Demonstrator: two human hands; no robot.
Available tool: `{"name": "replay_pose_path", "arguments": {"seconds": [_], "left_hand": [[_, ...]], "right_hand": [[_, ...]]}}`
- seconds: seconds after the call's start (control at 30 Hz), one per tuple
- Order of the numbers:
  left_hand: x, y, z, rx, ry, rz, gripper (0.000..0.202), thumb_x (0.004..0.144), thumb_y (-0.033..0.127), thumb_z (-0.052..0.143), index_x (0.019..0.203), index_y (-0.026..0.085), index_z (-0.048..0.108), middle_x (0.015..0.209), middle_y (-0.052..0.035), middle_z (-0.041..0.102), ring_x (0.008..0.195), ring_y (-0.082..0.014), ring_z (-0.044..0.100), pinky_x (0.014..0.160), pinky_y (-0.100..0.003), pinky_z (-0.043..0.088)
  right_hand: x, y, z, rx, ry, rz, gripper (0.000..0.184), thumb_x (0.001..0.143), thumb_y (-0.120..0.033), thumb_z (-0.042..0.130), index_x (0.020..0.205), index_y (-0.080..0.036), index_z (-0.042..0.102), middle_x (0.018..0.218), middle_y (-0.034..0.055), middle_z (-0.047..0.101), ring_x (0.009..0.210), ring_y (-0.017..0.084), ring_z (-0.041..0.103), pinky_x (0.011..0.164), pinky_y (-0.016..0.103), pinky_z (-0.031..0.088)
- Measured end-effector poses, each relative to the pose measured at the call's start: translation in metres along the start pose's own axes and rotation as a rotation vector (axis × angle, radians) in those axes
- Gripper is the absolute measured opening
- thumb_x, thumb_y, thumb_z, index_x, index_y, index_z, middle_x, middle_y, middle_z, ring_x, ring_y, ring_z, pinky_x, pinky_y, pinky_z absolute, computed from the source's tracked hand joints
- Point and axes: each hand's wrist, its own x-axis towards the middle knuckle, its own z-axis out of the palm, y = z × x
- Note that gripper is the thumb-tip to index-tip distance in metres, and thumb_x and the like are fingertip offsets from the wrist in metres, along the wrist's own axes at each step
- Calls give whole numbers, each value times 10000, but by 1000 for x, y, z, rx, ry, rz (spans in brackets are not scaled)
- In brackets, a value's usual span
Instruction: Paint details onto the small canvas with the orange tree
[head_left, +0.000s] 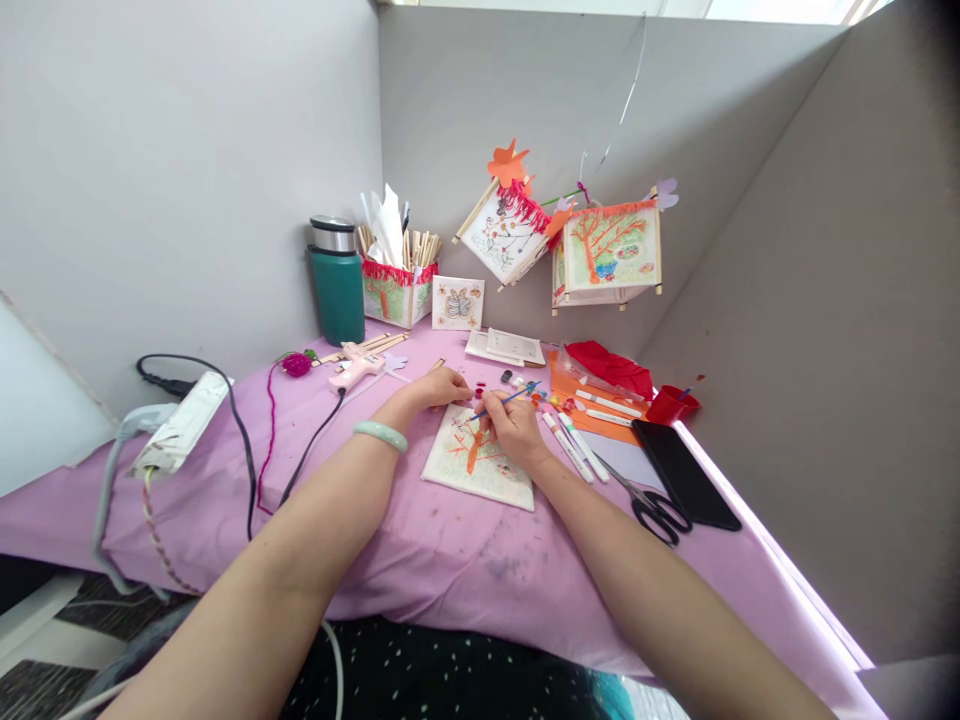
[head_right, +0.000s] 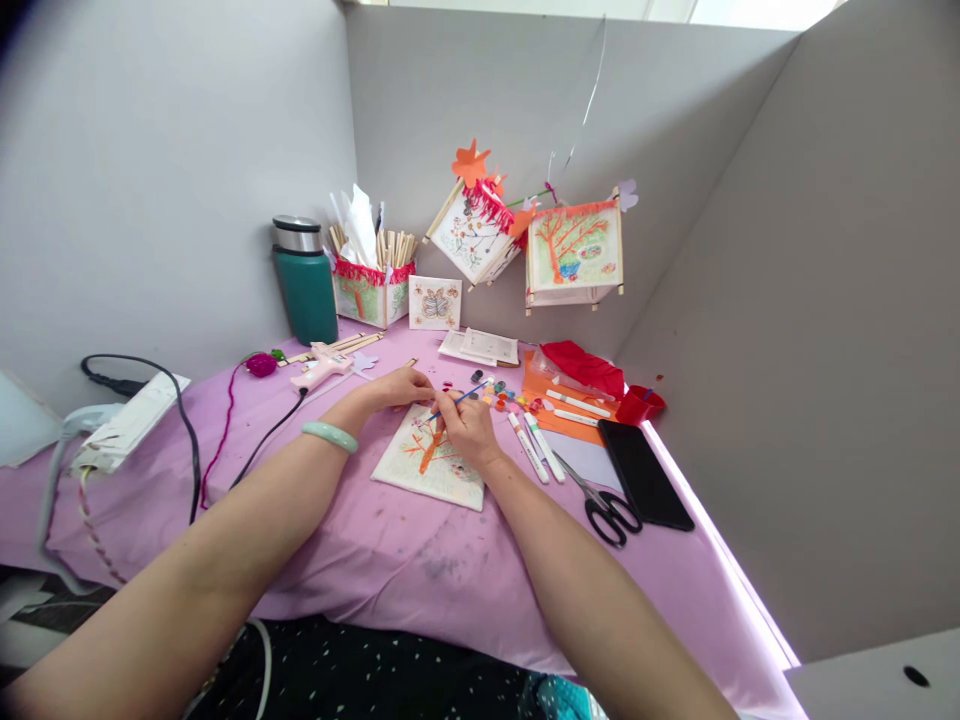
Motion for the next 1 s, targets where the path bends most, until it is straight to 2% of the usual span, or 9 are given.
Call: {"name": "replay_pose_path", "arguments": {"seconds": [0.27, 0.77, 1.0], "left_hand": [[-1, 1, 0, 3, 13, -12, 290, 759, 416, 567, 772, 133, 627, 435, 48, 412, 335, -71, 327, 341, -215, 235], [-1, 1, 0, 19, 5, 3, 287, 751, 419, 573, 770, 138, 628, 450, 45, 430, 344, -71, 339, 350, -213, 244], [-3, 3, 0, 20, 25, -13, 281, 747, 416, 583, 743, 137, 621, 446, 45, 424, 339, -71, 333, 344, -218, 241]], "right_hand": [[0, -2, -1, 0, 39, 1, 444, 903, -489, 362, 689, -179, 596, 482, -14, 561, 432, 100, 532, 458, 195, 410], [0, -2, 0, -8, -6, 0, 437, 899, -486, 374, 679, -187, 604, 480, -9, 573, 444, 111, 544, 446, 202, 402], [-1, -5, -1, -27, 69, -15, 459, 896, -488, 376, 624, -185, 590, 445, -12, 538, 422, 107, 524, 460, 207, 406]]}}
